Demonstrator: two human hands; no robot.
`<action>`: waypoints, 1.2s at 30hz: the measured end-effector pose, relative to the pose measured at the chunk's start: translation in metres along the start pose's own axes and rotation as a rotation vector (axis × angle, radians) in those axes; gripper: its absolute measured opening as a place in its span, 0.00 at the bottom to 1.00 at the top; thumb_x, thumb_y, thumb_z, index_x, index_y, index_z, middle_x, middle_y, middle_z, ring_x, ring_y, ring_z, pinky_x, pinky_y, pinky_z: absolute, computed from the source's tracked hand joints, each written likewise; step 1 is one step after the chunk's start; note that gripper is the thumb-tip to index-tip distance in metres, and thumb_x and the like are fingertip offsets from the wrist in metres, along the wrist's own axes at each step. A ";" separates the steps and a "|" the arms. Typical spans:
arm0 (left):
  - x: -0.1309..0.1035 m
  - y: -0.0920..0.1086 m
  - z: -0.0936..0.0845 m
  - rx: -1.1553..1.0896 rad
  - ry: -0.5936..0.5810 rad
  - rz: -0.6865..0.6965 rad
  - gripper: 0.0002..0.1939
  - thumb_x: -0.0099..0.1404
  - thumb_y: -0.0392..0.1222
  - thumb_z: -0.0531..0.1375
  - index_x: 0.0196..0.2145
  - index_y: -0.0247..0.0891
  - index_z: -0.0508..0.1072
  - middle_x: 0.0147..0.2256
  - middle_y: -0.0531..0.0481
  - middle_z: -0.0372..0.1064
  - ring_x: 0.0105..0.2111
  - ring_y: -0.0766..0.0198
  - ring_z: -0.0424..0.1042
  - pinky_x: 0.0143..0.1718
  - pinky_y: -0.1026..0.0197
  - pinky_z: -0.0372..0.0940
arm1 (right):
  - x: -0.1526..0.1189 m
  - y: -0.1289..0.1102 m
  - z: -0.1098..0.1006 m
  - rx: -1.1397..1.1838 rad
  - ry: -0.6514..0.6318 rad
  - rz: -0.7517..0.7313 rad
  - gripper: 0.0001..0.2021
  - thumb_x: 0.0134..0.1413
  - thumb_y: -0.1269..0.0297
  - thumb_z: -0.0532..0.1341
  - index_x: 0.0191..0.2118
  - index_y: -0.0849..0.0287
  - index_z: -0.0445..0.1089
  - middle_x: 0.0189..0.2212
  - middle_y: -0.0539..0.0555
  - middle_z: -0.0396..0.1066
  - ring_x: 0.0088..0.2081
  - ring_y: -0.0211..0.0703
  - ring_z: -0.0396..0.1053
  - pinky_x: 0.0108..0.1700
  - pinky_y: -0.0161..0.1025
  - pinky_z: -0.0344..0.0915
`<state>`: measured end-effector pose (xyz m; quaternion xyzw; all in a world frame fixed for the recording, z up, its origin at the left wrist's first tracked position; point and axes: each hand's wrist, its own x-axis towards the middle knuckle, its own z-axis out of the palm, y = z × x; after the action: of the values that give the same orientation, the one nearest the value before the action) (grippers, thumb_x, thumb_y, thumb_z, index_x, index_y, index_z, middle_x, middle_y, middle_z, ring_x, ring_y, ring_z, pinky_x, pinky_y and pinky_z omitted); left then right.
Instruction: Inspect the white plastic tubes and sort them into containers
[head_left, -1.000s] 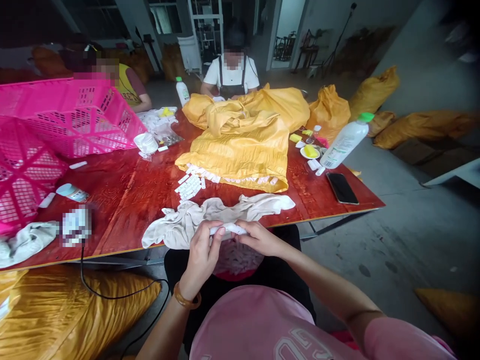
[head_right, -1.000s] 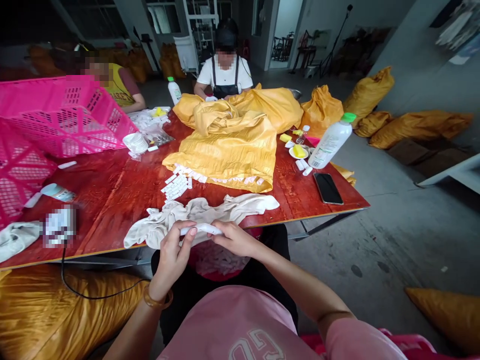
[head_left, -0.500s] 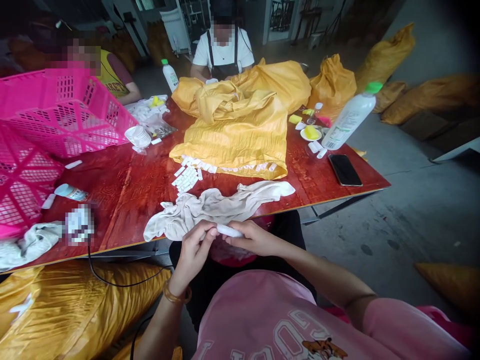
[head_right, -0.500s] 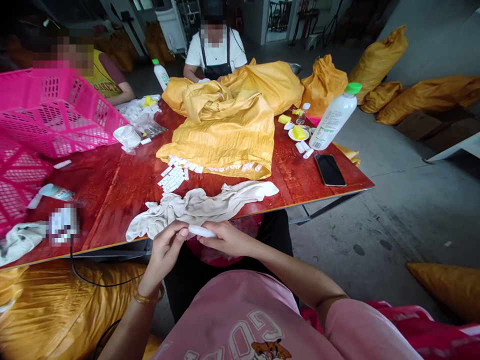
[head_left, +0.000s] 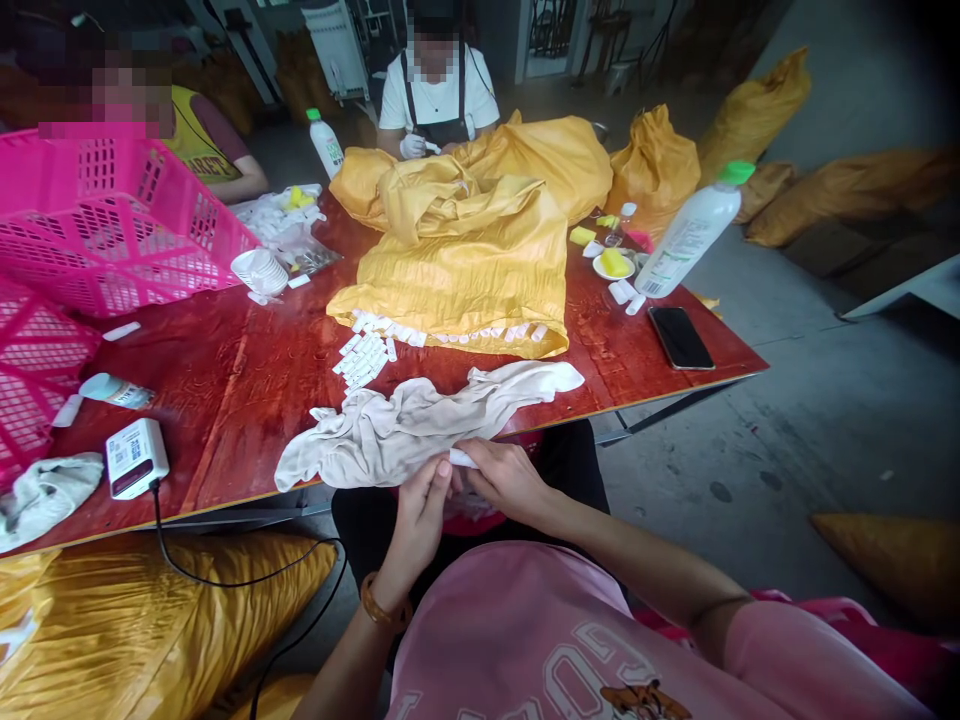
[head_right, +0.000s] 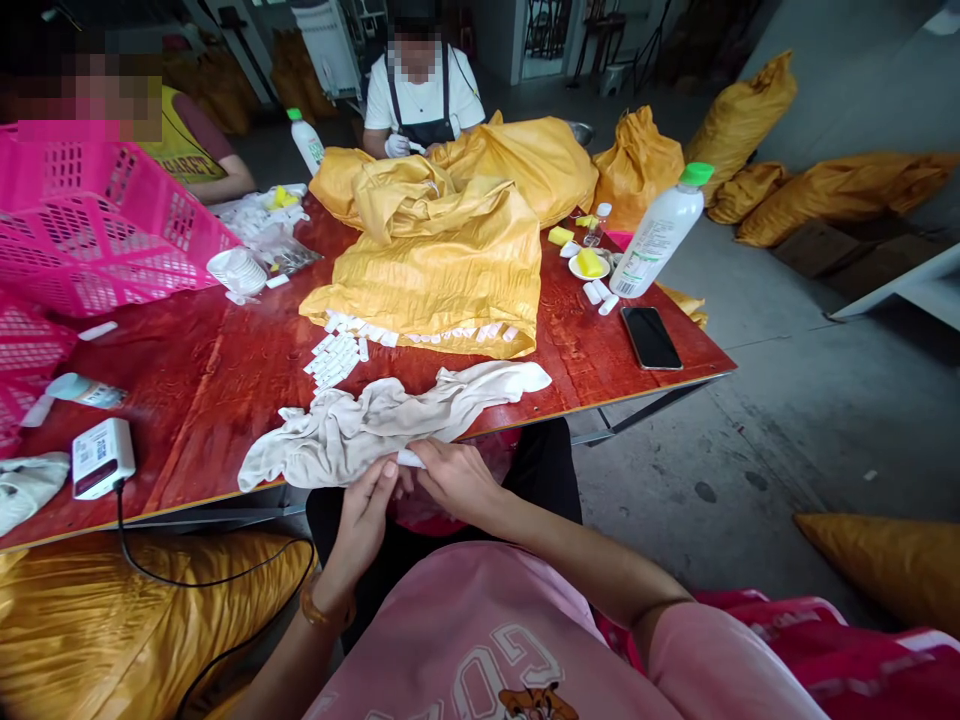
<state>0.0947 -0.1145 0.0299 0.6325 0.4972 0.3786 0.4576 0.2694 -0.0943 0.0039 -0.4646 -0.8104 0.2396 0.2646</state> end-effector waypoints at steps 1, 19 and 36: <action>0.001 -0.001 -0.004 0.040 -0.073 0.023 0.18 0.74 0.50 0.50 0.33 0.38 0.71 0.29 0.51 0.67 0.30 0.64 0.66 0.35 0.63 0.62 | -0.002 0.001 0.001 0.074 -0.024 0.008 0.14 0.65 0.69 0.53 0.54 0.60 0.66 0.45 0.58 0.74 0.43 0.46 0.72 0.43 0.37 0.65; 0.165 -0.108 -0.143 1.025 0.257 0.031 0.17 0.65 0.48 0.57 0.46 0.37 0.75 0.49 0.35 0.64 0.52 0.40 0.63 0.49 0.43 0.63 | 0.087 0.116 -0.092 -0.580 -0.010 0.220 0.18 0.64 0.77 0.49 0.54 0.64 0.69 0.49 0.64 0.71 0.50 0.48 0.69 0.49 0.41 0.66; 0.049 -0.018 -0.086 0.024 0.269 0.054 0.18 0.67 0.51 0.60 0.50 0.38 0.75 0.38 0.47 0.76 0.35 0.60 0.74 0.38 0.59 0.67 | 0.115 0.128 -0.089 -0.321 0.101 0.039 0.17 0.71 0.61 0.44 0.53 0.62 0.64 0.47 0.62 0.72 0.48 0.47 0.71 0.51 0.43 0.66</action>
<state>0.0198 -0.0476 0.0397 0.5948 0.5413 0.4662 0.3686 0.3582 0.0778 0.0133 -0.5279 -0.8148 0.0885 0.2224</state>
